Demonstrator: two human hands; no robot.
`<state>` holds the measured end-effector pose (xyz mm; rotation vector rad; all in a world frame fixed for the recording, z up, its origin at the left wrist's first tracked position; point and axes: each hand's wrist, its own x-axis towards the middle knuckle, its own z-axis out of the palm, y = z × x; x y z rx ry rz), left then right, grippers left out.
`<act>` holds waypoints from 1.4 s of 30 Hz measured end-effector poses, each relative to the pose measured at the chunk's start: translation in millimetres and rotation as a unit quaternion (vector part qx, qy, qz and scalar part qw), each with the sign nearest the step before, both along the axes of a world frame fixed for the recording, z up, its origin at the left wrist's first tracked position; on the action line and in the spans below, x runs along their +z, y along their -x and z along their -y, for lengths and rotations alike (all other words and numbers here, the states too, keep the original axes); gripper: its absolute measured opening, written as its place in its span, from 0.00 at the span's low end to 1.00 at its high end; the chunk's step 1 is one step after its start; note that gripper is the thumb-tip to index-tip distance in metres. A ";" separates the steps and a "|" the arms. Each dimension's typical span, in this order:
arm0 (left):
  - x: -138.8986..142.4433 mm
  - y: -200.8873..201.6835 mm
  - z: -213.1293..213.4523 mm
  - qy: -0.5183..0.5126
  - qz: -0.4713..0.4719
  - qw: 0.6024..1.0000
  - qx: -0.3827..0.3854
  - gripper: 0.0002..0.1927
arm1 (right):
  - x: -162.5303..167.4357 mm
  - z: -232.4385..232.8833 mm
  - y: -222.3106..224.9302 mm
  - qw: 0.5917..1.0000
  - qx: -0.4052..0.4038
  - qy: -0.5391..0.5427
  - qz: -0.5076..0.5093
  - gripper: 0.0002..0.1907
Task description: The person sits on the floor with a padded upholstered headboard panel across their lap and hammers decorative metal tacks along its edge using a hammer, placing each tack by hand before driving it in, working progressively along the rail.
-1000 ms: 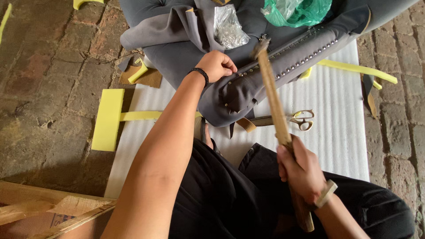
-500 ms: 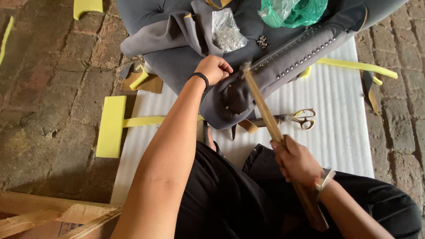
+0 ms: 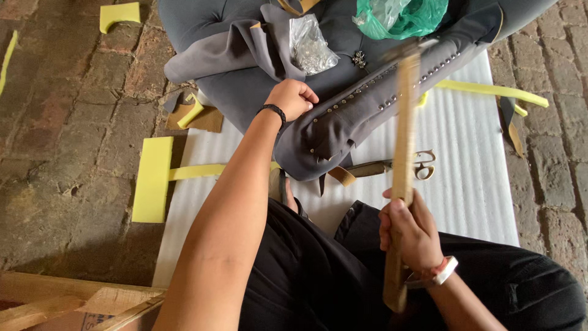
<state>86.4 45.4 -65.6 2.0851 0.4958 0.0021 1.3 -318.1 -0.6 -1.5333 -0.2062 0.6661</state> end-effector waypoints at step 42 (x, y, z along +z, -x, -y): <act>1.0 -49.1 19.9 -0.103 0.146 0.984 0.017 0.08 | 3.3 9.0 -80.0 0.991 -0.061 0.035 -0.114 0.15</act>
